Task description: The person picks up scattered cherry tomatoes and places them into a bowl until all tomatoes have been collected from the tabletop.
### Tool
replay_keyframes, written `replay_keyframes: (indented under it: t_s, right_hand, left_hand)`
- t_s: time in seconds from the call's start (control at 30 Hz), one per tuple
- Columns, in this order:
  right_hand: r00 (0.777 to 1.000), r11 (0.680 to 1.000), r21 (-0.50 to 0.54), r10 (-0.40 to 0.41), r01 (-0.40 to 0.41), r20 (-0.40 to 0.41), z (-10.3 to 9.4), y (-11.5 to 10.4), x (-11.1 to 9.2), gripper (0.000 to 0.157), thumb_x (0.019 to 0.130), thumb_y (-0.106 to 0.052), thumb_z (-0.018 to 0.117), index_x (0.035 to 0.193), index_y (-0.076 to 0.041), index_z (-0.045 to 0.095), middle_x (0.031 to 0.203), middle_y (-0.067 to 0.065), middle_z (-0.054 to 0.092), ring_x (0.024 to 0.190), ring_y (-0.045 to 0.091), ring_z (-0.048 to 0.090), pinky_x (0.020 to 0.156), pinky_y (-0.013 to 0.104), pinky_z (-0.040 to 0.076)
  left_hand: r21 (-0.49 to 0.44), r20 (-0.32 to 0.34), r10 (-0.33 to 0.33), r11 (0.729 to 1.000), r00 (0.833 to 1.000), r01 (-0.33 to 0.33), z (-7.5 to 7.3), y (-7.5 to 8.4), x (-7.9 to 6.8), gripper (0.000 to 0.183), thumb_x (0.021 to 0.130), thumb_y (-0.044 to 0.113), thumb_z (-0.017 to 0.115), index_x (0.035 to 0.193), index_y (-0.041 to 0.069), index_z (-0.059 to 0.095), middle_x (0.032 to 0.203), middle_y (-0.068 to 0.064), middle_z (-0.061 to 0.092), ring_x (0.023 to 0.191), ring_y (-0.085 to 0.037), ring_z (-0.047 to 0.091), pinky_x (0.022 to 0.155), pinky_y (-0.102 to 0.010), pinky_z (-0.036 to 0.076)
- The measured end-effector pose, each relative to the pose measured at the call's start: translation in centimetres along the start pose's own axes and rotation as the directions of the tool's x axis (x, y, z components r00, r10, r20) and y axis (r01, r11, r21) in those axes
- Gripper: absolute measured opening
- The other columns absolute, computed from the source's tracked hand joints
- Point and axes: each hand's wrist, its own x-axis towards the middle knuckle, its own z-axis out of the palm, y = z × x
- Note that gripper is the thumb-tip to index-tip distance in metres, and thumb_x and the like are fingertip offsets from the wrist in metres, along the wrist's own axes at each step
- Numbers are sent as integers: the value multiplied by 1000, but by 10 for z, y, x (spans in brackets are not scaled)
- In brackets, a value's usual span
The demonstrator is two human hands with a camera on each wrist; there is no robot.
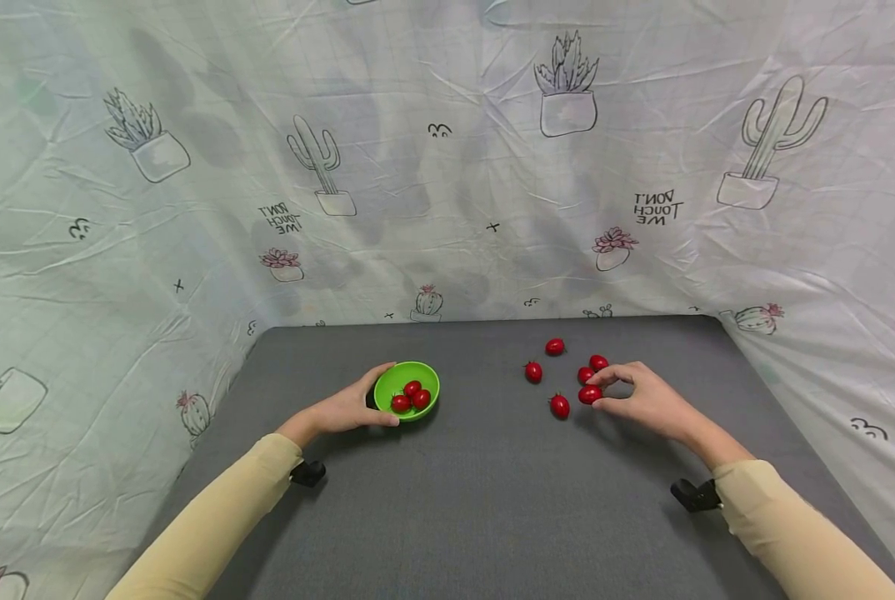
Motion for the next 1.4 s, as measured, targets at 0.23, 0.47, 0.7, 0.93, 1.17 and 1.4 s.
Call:
replay_keyframes:
  t_s: [0.23,0.47,0.7,0.93,1.17,1.4]
  right_hand:
    - [1000,1000,-10,-17,17,9,0,-14,12,41,92,-47,77,123,-20,70,130,10,56,127,34,46,94,56,42]
    - [998,999,13,-53,53,22,3,-29,27,35,91,-46,78,118,-25,72,124,4,58,122,31,48,89,49,45]
    - [994,994,35,-108,107,30,9,-44,43,29,92,-40,78,118,-29,72,126,2,56,121,25,46,87,46,46]
    - [986,986,43,-162,160,39,17,-64,59,31,92,-41,79,119,-29,72,128,1,55,120,24,49,93,50,45]
    - [985,982,103,-165,158,59,28,-81,77,28,92,-43,78,117,-34,71,127,-4,55,123,20,48,102,55,40]
    - [983,977,134,-175,166,59,41,-97,94,33,90,-46,79,119,-32,71,127,-4,56,124,20,46,99,53,41]
  left_hand:
    - [7,6,-9,1000,1000,9,-1,2,0,107,85,43,84,165,24,16,163,-10,27,145,-26,33,115,-54,28]
    - [32,14,-23,999,1000,23,-2,7,1,108,85,42,84,165,21,15,162,-11,28,143,-27,35,115,-53,30]
    - [11,14,-9,1000,1000,9,-2,8,1,113,83,41,86,166,17,12,162,-11,27,143,-27,35,115,-52,29]
    - [-3,3,15,1000,1000,-15,-1,7,0,118,82,41,87,166,13,9,162,-11,26,143,-26,35,115,-52,29]
    - [-24,-1,10,1000,1000,-10,0,6,-1,111,84,38,86,165,16,14,159,-11,31,140,-25,38,114,-51,31]
    - [-16,-7,6,1000,1000,-6,0,4,0,110,84,42,85,165,18,15,160,-10,30,142,-26,37,114,-53,30]
